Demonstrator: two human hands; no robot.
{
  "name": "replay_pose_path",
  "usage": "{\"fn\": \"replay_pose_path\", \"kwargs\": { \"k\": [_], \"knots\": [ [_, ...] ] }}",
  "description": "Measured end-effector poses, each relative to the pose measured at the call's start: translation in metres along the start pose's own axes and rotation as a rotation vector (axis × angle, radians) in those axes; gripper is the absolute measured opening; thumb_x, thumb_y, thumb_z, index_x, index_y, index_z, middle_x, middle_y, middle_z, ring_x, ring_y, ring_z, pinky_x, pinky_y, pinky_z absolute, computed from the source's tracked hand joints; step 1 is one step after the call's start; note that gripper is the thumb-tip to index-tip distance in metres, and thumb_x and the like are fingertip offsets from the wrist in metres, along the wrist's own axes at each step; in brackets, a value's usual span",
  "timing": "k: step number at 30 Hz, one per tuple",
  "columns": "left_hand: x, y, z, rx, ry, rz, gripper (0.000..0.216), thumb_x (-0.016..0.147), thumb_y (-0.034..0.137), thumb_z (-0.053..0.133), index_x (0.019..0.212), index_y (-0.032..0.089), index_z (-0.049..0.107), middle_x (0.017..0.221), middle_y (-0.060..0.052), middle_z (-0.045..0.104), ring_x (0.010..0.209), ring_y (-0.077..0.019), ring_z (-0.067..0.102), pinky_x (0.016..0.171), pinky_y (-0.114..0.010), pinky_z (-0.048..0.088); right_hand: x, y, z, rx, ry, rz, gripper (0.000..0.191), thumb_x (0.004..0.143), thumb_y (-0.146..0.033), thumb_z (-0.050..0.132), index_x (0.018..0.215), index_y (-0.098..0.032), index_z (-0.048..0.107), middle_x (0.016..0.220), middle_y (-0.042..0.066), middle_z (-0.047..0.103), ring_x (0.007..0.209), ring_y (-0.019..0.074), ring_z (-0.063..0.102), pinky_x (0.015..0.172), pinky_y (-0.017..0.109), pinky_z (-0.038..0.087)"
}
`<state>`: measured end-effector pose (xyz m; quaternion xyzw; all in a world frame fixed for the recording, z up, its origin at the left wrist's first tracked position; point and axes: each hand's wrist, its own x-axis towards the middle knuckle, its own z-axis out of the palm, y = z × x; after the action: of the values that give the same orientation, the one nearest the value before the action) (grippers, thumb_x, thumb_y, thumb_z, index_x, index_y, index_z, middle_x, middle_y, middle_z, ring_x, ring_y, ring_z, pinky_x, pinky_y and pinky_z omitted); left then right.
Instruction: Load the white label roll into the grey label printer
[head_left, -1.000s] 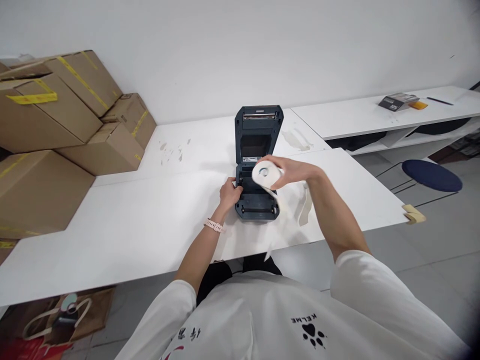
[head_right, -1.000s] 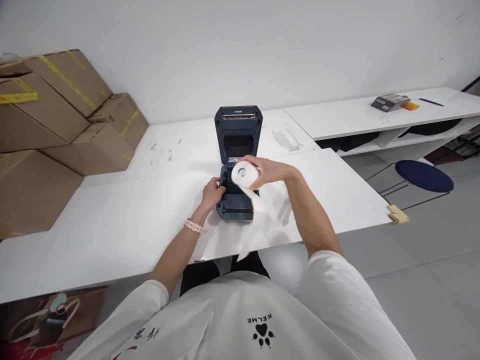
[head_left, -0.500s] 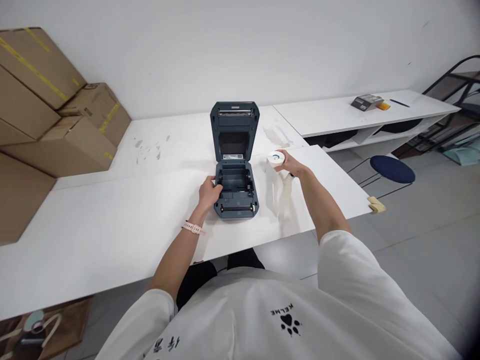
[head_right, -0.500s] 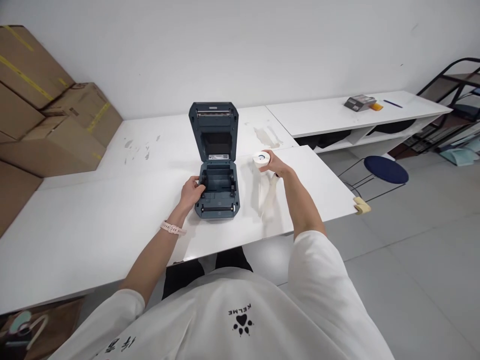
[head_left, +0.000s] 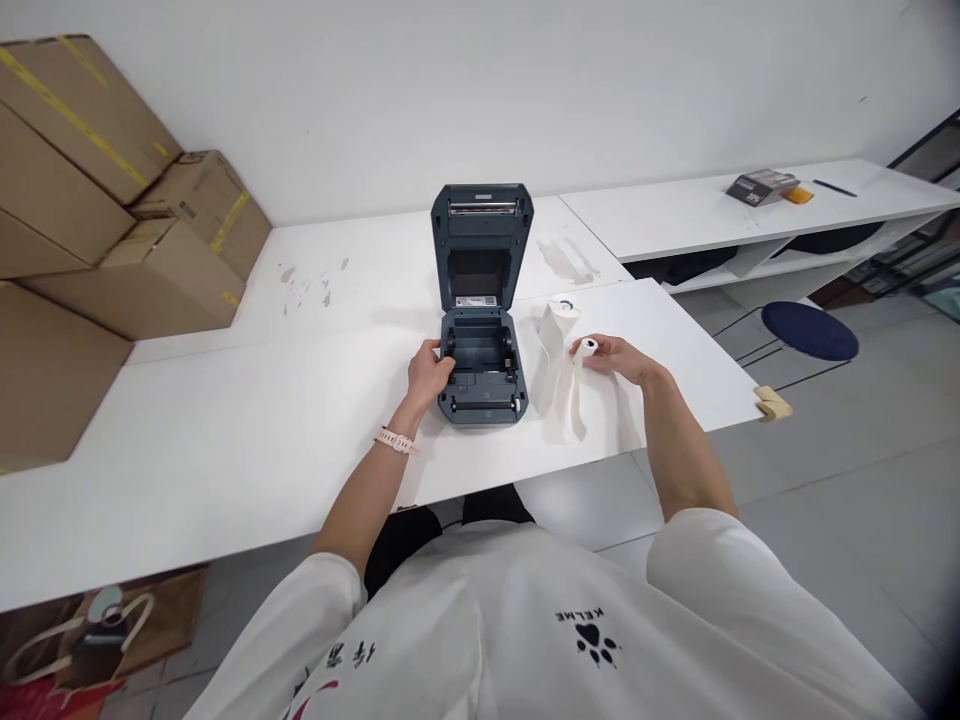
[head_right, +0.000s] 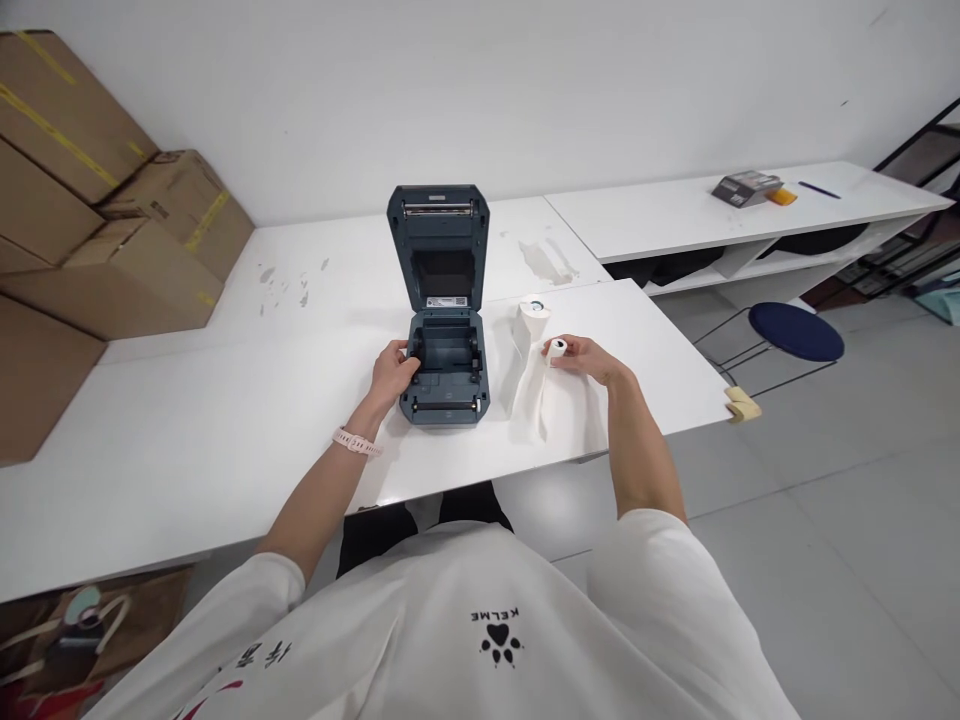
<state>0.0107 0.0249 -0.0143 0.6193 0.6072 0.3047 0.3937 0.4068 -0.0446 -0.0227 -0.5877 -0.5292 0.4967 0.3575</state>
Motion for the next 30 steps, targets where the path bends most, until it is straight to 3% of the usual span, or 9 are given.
{"fn": "replay_pose_path", "kwargs": {
  "k": [3,6,9,11,15,20,23,27,30],
  "knots": [
    [0.002,-0.002,0.002,-0.012,0.003,0.001,0.039,0.076,0.021,0.060,0.115,0.021,0.063,0.067,0.004,0.052,0.065,-0.0175,0.053,0.063,-0.030,0.035,-0.008,-0.038,0.021,0.032,-0.095,-0.151,0.046,0.073,-0.050,0.084,0.107,-0.022,0.072,0.107,0.008,0.074,0.095,0.0240,0.067,0.088,0.040,0.053],
    [0.003,-0.004,0.003,-0.008,0.003,-0.005,0.038,0.076,0.021,0.061,0.114,0.021,0.063,0.067,0.004,0.052,0.065,-0.0176,0.053,0.063,-0.030,0.035,-0.010,-0.100,0.043,-0.094,-0.265,-0.343,0.050,0.084,-0.051,0.076,0.125,-0.025,0.065,0.115,0.009,0.072,0.100,0.0247,0.067,0.088,0.039,0.052],
    [0.003,-0.003,0.004,-0.023,0.008,-0.005,0.035,0.076,0.020,0.062,0.111,0.021,0.062,0.068,0.004,0.051,0.065,-0.0173,0.052,0.063,-0.030,0.034,0.009,-0.153,0.085,-0.505,-0.363,-0.439,0.050,0.093,-0.047,0.064,0.137,-0.024,0.060,0.124,0.011,0.071,0.105,0.0263,0.066,0.089,0.038,0.051],
    [0.003,-0.002,0.005,-0.044,0.011,-0.011,0.034,0.076,0.019,0.062,0.110,0.021,0.062,0.068,0.004,0.051,0.065,-0.0171,0.052,0.063,-0.030,0.033,0.032,-0.169,0.121,-0.812,-0.388,-0.429,0.044,0.095,-0.038,0.060,0.136,-0.020,0.059,0.128,0.013,0.071,0.106,0.0282,0.066,0.089,0.038,0.050],
    [0.003,-0.003,0.006,-0.088,0.003,-0.022,0.034,0.076,0.019,0.063,0.110,0.022,0.061,0.070,0.004,0.052,0.066,-0.0167,0.052,0.064,-0.030,0.034,0.073,-0.157,0.180,-1.265,-0.344,-0.263,0.041,0.091,-0.024,0.060,0.131,-0.014,0.062,0.128,0.019,0.072,0.111,0.0335,0.069,0.088,0.038,0.050],
    [0.003,-0.004,0.007,-0.107,0.000,-0.005,0.036,0.077,0.019,0.061,0.113,0.020,0.060,0.069,0.004,0.051,0.067,-0.0171,0.052,0.065,-0.030,0.034,0.071,-0.137,0.197,-1.338,-0.245,-0.269,0.042,0.088,-0.022,0.064,0.129,-0.010,0.066,0.127,0.023,0.072,0.121,0.0388,0.065,0.102,0.048,0.044],
    [0.001,-0.004,0.007,-0.125,0.000,-0.015,0.036,0.077,0.020,0.061,0.113,0.020,0.061,0.071,0.003,0.052,0.067,-0.0171,0.052,0.064,-0.030,0.035,0.045,-0.128,0.192,-1.242,-0.146,-0.381,0.042,0.095,-0.024,0.056,0.134,-0.014,0.066,0.136,0.016,0.069,0.127,0.0345,0.060,0.105,0.045,0.045],
    [-0.002,-0.008,0.009,-0.201,-0.006,-0.031,0.045,0.077,0.025,0.065,0.121,0.020,0.061,0.077,0.001,0.058,0.070,-0.0175,0.056,0.067,-0.030,0.040,-0.004,-0.102,0.189,-0.874,0.036,-0.574,0.035,0.102,-0.034,0.049,0.116,-0.021,0.078,0.120,0.010,0.076,0.110,0.0322,0.064,0.095,0.048,0.054],
    [-0.003,-0.010,0.012,-0.269,-0.003,-0.025,0.050,0.075,0.029,0.070,0.124,0.020,0.061,0.099,-0.005,0.067,0.083,-0.0185,0.062,0.074,-0.030,0.045,-0.034,-0.080,0.196,-0.727,0.119,-0.622,0.039,0.104,-0.041,0.046,0.118,-0.026,0.079,0.127,0.008,0.075,0.110,0.0327,0.065,0.097,0.054,0.055]
  ]
}}
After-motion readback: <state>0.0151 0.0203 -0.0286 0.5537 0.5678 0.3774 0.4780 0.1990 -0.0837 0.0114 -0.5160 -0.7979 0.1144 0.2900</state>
